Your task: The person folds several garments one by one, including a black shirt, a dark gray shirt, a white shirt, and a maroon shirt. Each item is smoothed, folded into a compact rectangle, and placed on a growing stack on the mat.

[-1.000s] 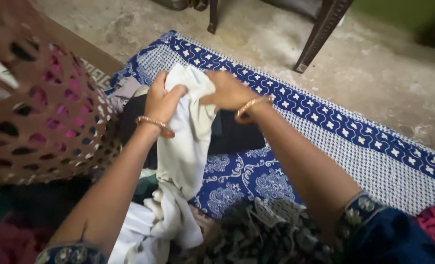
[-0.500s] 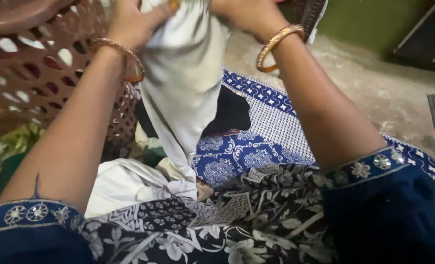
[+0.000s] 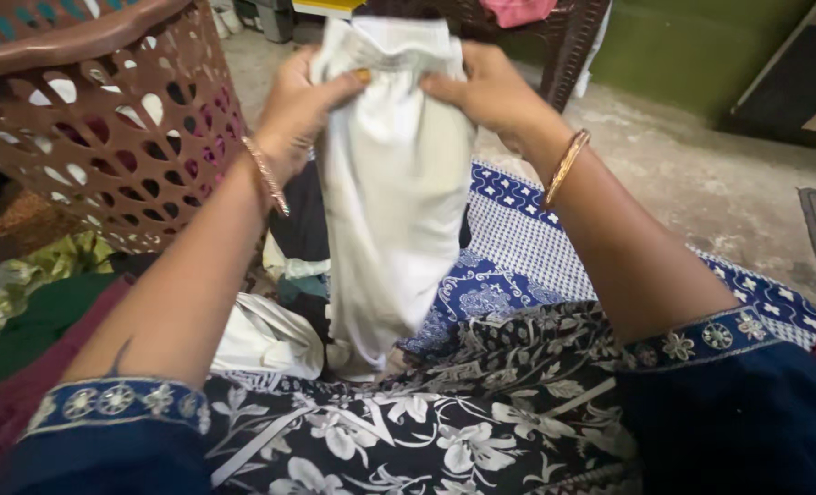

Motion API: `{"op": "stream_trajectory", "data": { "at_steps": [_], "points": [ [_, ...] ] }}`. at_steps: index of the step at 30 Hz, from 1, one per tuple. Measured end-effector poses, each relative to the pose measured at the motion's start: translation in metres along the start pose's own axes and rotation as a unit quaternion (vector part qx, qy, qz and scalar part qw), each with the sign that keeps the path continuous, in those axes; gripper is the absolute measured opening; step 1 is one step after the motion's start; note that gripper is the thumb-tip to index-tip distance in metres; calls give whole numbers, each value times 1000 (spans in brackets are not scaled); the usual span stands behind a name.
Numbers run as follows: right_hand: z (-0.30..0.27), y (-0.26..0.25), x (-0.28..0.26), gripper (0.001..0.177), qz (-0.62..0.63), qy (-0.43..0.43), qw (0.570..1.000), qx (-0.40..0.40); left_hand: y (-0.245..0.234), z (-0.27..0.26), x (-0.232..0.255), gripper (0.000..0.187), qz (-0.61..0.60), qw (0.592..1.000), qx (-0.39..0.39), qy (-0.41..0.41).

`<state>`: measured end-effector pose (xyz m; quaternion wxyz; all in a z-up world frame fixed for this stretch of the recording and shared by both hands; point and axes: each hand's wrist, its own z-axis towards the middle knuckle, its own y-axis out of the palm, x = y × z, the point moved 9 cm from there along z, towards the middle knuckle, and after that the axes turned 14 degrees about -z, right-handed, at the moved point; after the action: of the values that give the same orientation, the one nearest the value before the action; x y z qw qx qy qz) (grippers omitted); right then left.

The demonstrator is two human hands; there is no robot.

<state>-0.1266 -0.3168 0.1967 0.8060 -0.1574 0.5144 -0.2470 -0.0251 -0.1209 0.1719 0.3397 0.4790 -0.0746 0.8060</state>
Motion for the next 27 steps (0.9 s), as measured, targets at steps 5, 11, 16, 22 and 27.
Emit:
{"op": "stream_trajectory", "data": {
  "at_steps": [5, 11, 16, 22, 27],
  "points": [
    [3, 4, 1, 67, -60, -27, 998, 26, 7, -17, -23, 27, 42, 999, 13, -11],
    [17, 52, -32, 74, -214, -155, 961, -82, 13, -10, -41, 27, 53, 997, -46, 31],
    [32, 48, -33, 52, -205, -109, 971, -64, 4, -9, -46, 31, 10, 999, -22, 35],
    [38, 35, -30, 47, -169, -62, 984, 5, 0, -27, -54, 51, 143, 987, -58, -45],
    [29, 40, -45, 42, -202, -133, 970, 37, -6, -26, -58, 48, 167, 982, -32, -76]
  ]
}}
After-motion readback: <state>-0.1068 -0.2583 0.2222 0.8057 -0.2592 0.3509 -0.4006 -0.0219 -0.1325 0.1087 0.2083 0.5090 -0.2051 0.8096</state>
